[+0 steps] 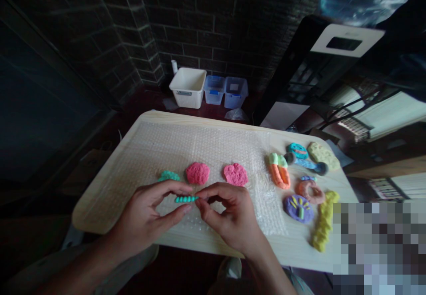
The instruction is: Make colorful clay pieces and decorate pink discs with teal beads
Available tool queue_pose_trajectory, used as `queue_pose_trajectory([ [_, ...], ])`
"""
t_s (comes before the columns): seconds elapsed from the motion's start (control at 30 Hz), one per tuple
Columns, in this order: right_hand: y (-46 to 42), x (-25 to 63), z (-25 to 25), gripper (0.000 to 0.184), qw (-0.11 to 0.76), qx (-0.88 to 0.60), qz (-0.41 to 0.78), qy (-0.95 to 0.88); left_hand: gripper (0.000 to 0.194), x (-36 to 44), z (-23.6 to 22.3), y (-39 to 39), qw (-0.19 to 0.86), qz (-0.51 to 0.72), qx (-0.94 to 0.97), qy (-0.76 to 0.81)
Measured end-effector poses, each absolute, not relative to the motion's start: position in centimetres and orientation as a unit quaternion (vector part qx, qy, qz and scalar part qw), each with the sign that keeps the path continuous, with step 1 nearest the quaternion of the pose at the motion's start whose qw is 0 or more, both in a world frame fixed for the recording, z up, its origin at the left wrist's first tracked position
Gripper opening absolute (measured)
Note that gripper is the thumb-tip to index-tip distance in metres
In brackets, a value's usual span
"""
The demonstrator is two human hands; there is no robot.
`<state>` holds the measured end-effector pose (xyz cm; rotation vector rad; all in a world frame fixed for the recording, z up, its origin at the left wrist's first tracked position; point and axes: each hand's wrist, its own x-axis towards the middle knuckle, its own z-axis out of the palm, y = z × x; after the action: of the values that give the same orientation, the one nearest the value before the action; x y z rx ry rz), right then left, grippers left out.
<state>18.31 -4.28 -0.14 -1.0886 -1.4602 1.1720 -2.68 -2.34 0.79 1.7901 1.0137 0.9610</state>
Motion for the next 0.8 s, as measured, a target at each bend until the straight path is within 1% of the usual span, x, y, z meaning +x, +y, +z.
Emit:
queue_pose_trajectory([
  [0.2, -4.44, 18.25, -0.50, 0.008, 0.468, -0.438, 0.499, -0.583, 0.010, -2.74, 0.71, -2.20, 0.415, 0.385, 0.722, 0.398],
  [0.3, -4.47, 18.17, -0.45, 0.012, 0.473, -0.437, 0.518, -0.562, 0.010, -2.76, 0.56, -2.24, 0.410, 0.392, 0.723, 0.394],
  [0.57, -4.53, 18.33, -0.57, 0.008, 0.470, -0.422, 0.543, -0.554, 0.012, -2.71, 0.65, -2.34, 0.406, 0.394, 0.722, 0.399],
  [0.7, -4.54, 18.31, -0.62, 0.018, 0.480, -0.430, 0.554, -0.527, 0.013, -2.77, 0.76, -2.27, 0.403, 0.402, 0.725, 0.387],
  [0.8, -4.52, 18.22, -0.44, 0.012, 0.472, -0.433, 0.567, -0.517, 0.012, -2.73, 0.76, -2.27, 0.396, 0.402, 0.729, 0.388],
])
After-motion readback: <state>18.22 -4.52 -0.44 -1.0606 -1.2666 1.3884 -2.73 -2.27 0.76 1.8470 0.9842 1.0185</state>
